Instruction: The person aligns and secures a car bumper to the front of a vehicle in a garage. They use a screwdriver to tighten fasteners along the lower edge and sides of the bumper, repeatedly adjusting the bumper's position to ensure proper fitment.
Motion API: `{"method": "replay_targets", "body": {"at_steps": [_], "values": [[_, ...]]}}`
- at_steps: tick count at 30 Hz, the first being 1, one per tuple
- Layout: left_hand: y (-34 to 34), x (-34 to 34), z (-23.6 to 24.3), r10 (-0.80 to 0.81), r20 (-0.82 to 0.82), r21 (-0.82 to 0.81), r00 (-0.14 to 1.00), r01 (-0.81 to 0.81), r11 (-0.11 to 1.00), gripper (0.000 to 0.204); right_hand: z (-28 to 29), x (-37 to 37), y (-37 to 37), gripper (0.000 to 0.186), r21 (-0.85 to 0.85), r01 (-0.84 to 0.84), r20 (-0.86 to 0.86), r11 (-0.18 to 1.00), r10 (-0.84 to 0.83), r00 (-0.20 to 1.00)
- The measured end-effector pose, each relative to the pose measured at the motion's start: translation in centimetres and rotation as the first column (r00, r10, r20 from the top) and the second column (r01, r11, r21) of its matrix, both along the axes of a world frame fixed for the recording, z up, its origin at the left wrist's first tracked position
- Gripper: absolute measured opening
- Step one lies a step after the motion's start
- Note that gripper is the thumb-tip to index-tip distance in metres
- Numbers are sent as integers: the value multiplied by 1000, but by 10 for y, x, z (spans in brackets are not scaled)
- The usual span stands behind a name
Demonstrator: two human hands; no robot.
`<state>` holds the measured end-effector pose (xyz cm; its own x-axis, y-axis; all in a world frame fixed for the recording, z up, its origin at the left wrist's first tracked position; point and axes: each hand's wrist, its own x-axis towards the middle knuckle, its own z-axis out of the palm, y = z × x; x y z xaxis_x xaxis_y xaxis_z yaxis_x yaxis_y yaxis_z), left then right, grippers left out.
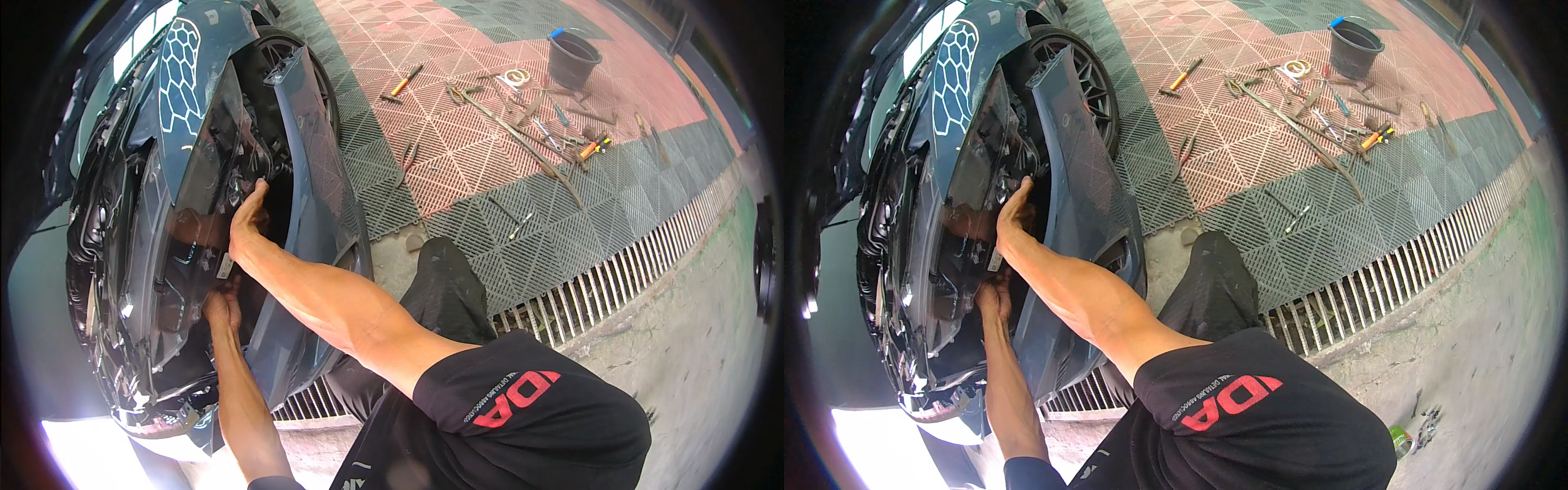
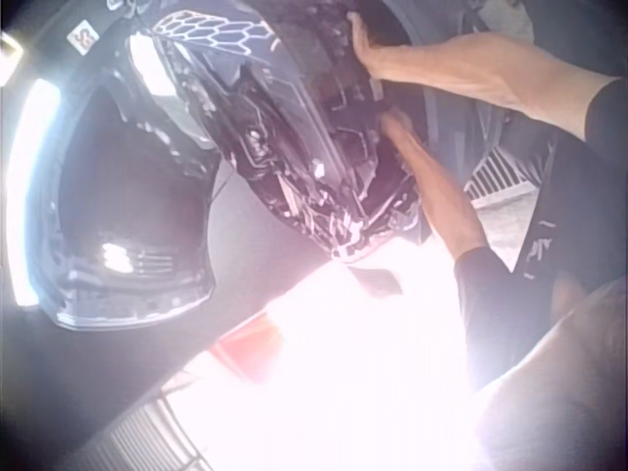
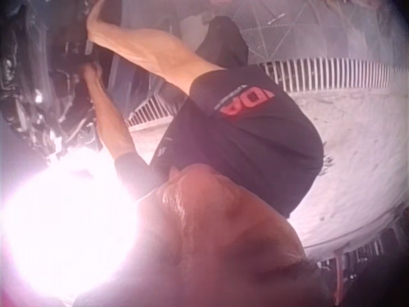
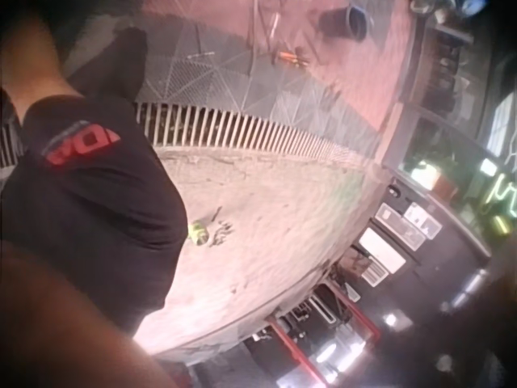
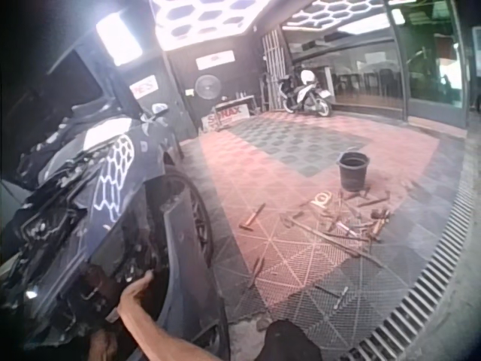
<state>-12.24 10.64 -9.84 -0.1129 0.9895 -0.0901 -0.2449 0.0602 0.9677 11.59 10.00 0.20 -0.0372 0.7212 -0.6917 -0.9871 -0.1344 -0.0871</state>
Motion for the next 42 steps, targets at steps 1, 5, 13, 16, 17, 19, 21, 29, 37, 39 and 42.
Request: {"method": "replay_targets", "body": {"at_steps": [1, 5, 13, 16, 17, 19, 21, 29, 37, 39, 42], "values": [[0, 4, 2, -43, 45, -2, 998, 43, 999, 19, -1, 2, 1, 116, -3, 10, 6, 1000, -10, 1000], [-6, 14, 13, -178, 199, 1, 964, 181, 983, 18, -3, 6, 2, 117, -20, 19, 20, 1000, -19, 1000], [-2, -2, 15, -274, 361, 19, 892, 287, 958, 18, 0, 1, 0, 116, 3, 51, -14, 999, -51, 999], [-2, -5, 12, -391, 464, 57, 795, 413, 909, 15, -1, 3, 4, 115, 18, 87, -53, 996, -86, 995], [2, -10, 11, -387, 497, 63, 777, 413, 909, 14, -3, 3, 6, 115, 23, 75, -74, 997, -73, 995], [5, -20, 8, -373, 564, 70, 737, 407, 911, 12, 0, 1, 4, 114, 35, 69, -95, 997, -65, 993], [3, -30, 5, -260, 561, -17, 786, 325, 945, 11, 8, -4, -7, 114, 51, 78, -98, 996, -73, 993], [-5, 3, 17, -225, 687, -18, 691, 326, 945, 13, 1, 3, 1, 102, 89, 139, -106, 986, -129, 986], [6, 4, 9, -78, 668, -70, 740, 167, 983, 7, -4, -4, 10, 97, 114, 177, -71, 977, -170, 983], [3, 8, 11, -56, 691, -80, 720, 153, 985, 6, -2, -5, 6, 94, 142, 219, -119, 965, -203, 972], [-1, 33, 16, -25, 747, -86, 665, 133, 987, 2, -6, 7, 8, 86, 203, 265, -167, 943, -233, 958]]}}
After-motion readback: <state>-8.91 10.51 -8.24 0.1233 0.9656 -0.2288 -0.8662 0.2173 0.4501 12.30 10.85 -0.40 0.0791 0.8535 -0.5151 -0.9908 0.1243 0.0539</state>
